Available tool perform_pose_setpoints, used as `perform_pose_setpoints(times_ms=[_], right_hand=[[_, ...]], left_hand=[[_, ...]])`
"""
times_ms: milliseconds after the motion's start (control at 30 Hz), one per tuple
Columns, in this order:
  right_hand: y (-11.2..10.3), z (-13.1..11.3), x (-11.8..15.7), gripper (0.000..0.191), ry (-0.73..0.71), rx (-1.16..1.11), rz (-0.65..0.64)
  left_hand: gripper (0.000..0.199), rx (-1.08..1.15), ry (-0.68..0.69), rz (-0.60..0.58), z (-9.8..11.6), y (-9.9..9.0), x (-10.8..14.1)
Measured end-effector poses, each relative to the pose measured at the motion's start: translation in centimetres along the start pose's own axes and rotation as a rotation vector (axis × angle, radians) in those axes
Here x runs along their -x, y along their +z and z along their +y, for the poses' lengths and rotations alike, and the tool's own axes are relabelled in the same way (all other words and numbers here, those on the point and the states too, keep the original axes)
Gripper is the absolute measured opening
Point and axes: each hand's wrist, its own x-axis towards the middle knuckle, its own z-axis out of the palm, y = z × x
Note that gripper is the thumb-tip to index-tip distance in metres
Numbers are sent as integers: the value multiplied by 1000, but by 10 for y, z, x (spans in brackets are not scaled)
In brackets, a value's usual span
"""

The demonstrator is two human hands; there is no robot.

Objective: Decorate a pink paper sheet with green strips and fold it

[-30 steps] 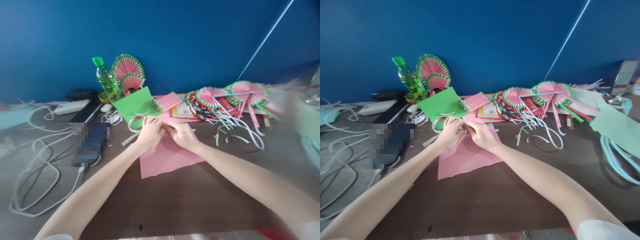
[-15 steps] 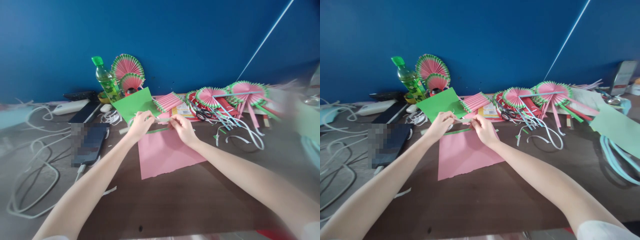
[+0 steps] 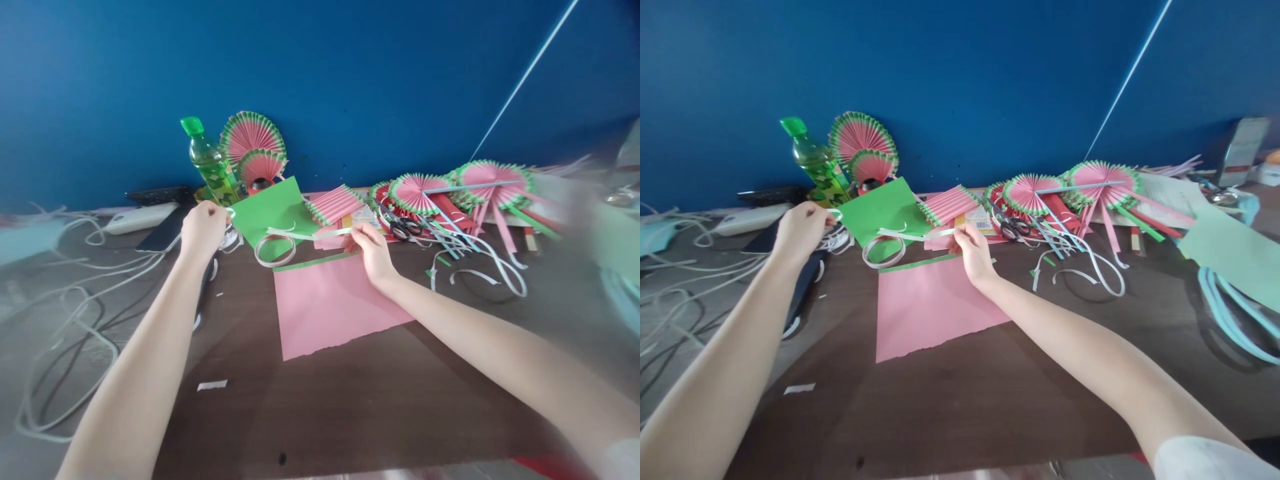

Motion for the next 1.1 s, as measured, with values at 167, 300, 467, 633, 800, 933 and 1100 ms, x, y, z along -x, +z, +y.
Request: perform_pose_setpoints(times_ms=[167, 300, 467, 633, 800, 933, 1100], right_hand=[[1, 0, 0, 11, -5, 14, -16], [1, 0, 0, 10, -9, 28, -28], [0, -1, 2, 11, -52, 10, -76], [1, -7, 8, 15, -101, 21, -167], [2, -11, 11, 21, -138, -38, -209], [2, -10, 8, 28, -101, -44, -194], [1, -8, 2, 28, -34, -180, -117]], left_hand=[[31, -281, 137, 24, 3, 9, 6], [16, -374, 293, 68, 1, 18, 10], [33, -207, 512, -27, 4, 28, 15], [35, 41, 642, -309, 21, 43, 31], [39, 63, 582, -534, 24, 55, 39], [24, 80, 635, -537, 21, 56, 35], [19, 100, 583, -510, 20, 44, 27]])
